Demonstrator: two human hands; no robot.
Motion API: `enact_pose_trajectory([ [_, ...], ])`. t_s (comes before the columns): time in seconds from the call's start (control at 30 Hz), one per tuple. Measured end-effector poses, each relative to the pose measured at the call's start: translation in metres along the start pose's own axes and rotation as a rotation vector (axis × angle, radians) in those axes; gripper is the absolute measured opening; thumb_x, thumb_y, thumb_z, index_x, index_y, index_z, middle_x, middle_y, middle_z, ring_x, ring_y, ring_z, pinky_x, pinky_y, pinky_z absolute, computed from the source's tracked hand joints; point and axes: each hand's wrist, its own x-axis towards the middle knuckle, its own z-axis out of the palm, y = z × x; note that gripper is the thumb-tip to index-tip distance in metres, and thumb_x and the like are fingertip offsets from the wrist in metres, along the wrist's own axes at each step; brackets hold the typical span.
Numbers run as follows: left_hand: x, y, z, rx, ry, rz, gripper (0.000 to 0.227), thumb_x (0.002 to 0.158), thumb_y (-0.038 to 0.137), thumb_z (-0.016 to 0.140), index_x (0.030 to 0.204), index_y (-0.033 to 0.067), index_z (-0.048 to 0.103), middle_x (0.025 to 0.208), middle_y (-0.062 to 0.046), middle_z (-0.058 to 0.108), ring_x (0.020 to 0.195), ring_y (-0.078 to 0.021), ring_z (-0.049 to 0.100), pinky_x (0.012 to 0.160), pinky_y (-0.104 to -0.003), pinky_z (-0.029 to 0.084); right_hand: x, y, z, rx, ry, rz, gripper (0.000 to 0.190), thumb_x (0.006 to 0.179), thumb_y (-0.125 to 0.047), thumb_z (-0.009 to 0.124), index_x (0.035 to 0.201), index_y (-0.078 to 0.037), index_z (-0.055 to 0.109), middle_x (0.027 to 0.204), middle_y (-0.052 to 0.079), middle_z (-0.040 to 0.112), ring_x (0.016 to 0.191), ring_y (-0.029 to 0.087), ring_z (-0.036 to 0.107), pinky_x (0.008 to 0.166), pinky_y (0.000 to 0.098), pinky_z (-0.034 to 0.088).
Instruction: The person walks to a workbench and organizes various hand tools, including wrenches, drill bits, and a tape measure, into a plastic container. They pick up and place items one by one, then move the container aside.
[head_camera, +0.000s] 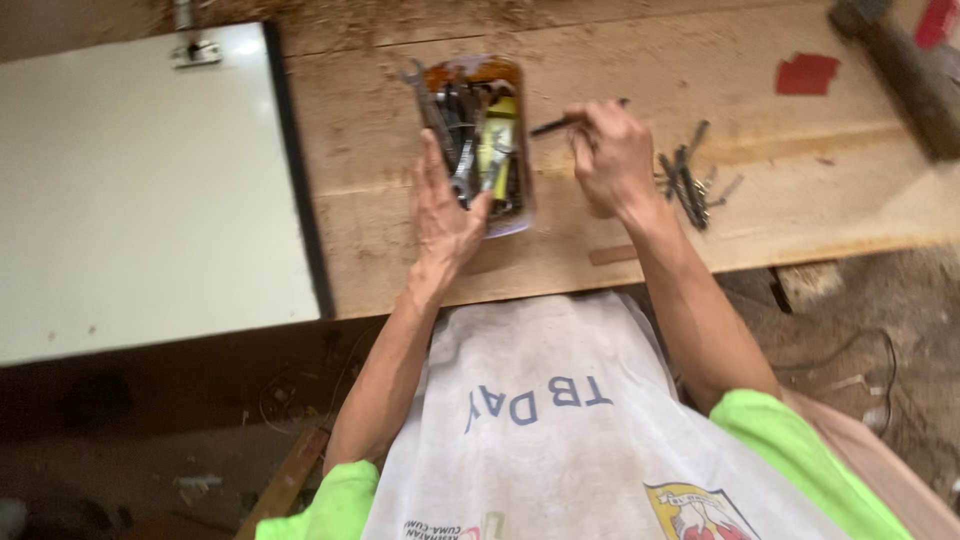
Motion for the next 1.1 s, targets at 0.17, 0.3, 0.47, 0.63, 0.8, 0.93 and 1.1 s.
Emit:
enact_pose_trajectory([
  [0.17,0.006,0.019,0.002,0.274,0.070,-0.001,0.112,0.081,0.036,0.087,0.162,0.0047,0.016,0.161,-0.025,0.031,0.145,-0.0416,0.036,0.121,-0.057,0.029,0.050,0.047,0.033,-0.503,0.130,-0.215,0.036,0.067,-0.014,0.078,0.102,-0.011,0.075,0.118,0.015,0.071,0.115,0.038,0.058,0.103,0.0601,0.043],
  [0.3,-0.006,0.033,0.003,0.390,0.310,0.251,0.081,0.085,0.033,0.090,0.148,0.0038,0.048,0.153,-0.024,0.045,0.142,-0.0412,0.040,0.120,-0.055,0.032,0.036,0.042,0.042,-0.355,0.525,-0.307,0.013,0.099,-0.011,0.063,0.110,-0.010,0.070,0.101,0.013,0.074,0.098,0.027,0.070,0.095,0.0514,0.054],
  [0.47,-0.029,0.043,0.012,0.315,0.348,0.346,0.040,0.095,0.023,0.085,0.129,0.0090,0.070,0.142,-0.012,0.061,0.136,-0.0296,0.051,0.119,-0.047,0.040,-0.037,0.071,-0.024,0.374,0.449,0.235,0.028,0.104,-0.026,0.054,0.115,-0.004,0.068,0.083,0.007,0.073,0.055,0.018,0.064,0.039,0.0292,0.049],
  [0.63,-0.036,0.053,0.036,0.322,0.391,0.388,0.027,0.091,0.023,0.085,0.113,0.0127,0.073,0.130,-0.007,0.068,0.124,-0.0245,0.056,0.112,-0.043,0.040,-0.094,0.144,-0.073,0.194,0.365,0.379,0.027,0.108,-0.023,0.057,0.110,0.000,0.069,0.084,0.012,0.074,0.062,0.015,0.067,0.048,0.0278,0.053],
  [0.8,-0.041,0.068,0.049,0.252,0.387,0.402,0.023,0.091,0.019,0.085,0.111,0.0150,0.073,0.125,-0.005,0.069,0.119,-0.0247,0.056,0.107,-0.041,0.039,-0.100,0.133,-0.046,-0.028,0.564,0.329,0.027,0.098,-0.019,0.074,0.116,0.000,0.069,0.108,0.017,0.073,0.098,0.032,0.066,0.081,0.0476,0.057],
  [0.93,-0.042,0.065,0.044,0.235,0.477,0.345,0.022,0.091,0.017,0.084,0.110,0.0158,0.073,0.125,-0.002,0.068,0.120,-0.0245,0.055,0.107,-0.042,0.039,-0.088,0.094,-0.027,-0.021,0.380,-0.147,0.061,0.087,-0.031,0.081,0.134,0.002,0.061,0.127,0.021,0.065,0.118,0.034,0.057,0.099,0.0511,0.053],
  [1.1,-0.046,0.036,0.025,0.209,0.604,0.150,0.033,0.092,0.017,0.080,0.122,0.0113,0.068,0.136,-0.006,0.062,0.127,-0.0267,0.055,0.109,-0.045,0.041,-0.051,0.039,-0.017,-0.237,0.192,-0.168,0.066,0.072,-0.035,0.085,0.125,-0.002,0.066,0.122,0.023,0.066,0.114,0.040,0.057,0.088,0.0506,0.055],
])
